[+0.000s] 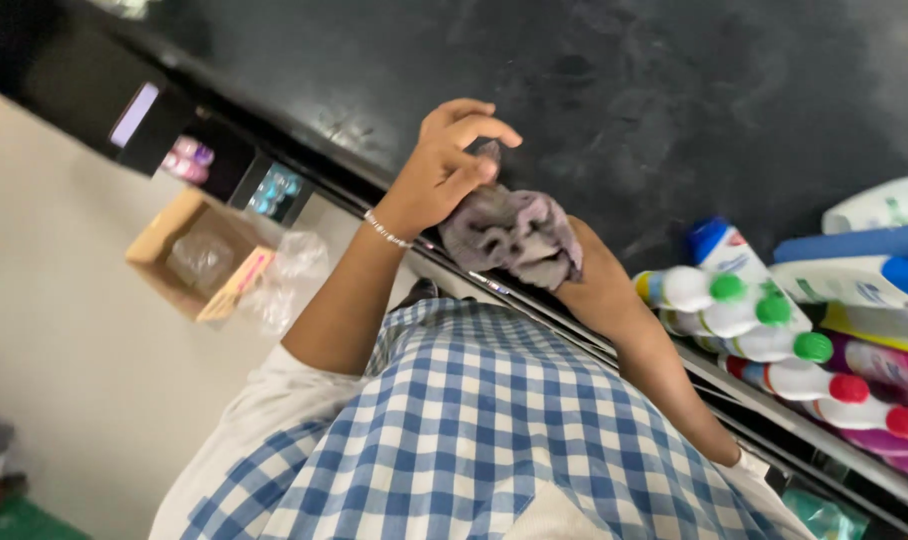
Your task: Wiping down and organizing various plastic bottles on a grocery store counter.
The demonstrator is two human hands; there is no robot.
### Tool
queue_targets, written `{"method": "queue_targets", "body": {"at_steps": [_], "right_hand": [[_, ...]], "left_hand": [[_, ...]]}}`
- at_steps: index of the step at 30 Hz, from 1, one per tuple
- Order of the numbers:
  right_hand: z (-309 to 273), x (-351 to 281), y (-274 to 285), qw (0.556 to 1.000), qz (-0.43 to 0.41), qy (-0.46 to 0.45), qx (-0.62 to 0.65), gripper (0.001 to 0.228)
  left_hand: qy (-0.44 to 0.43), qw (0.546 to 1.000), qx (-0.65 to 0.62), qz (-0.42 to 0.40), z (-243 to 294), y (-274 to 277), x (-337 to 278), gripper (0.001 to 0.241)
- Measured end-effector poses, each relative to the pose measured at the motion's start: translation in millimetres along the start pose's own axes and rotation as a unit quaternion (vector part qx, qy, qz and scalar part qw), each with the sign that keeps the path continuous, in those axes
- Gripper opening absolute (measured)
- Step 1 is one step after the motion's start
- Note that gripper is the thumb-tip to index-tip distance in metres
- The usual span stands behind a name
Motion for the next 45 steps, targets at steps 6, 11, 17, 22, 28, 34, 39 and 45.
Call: {"method": "queue_targets", "body": {"at_steps": [6, 11, 17, 22, 28, 34, 39, 45], "right_hand": [[-1, -1, 3, 0.989, 0.032, -0.008, -0.142, 0.062], [-3, -1, 1, 0.985, 0.024, 0.009, -0.170, 0.059], [1, -3, 2, 0.987, 0.015, 0.039, -0.152, 0.056], [23, -6, 8, 0.989, 0.024, 0.023, -0.147, 0.054], [17, -2, 5, 0.986, 0.028, 0.036, -0.160, 0.054], [10, -3, -7, 0.962, 0.027, -0.013, -0.273, 0.056], [-10, 5, -17, 0.943, -0.010, 0.005, -0.333, 0.055], [16, 22, -22, 0.962, 0.004, -0.127, -0.243, 0.048]], "left_hand": [[0.059, 0.997, -0.013, 0.043, -9, 6, -11, 0.027], [0.087, 0.991, 0.004, 0.098, -24, 4, -20, 0.019], [0.109, 0.990, -0.057, 0.063, -16, 0, -6, 0.016], [0.190, 0.963, -0.170, 0.088, -29, -7, -18, 0.036], [0.166, 0.973, -0.096, 0.130, -33, -4, -25, 0.038], [0.129, 0.991, -0.038, 0.009, -1, 5, 0, 0.033], [0.031, 0.984, 0.039, -0.170, 0, -34, -9, 0.045], [-0.037, 0.993, 0.108, -0.005, -1, -14, -21, 0.039]]}}
Point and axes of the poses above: each hand's wrist, its own x-axis towards the middle knuckle, its own y-axis out of the back of the hand, z = x × y, the point moved 7 cm from there along x, towards the middle knuckle, and after that the axes turned 5 degrees about x, right-handed, at the moved point
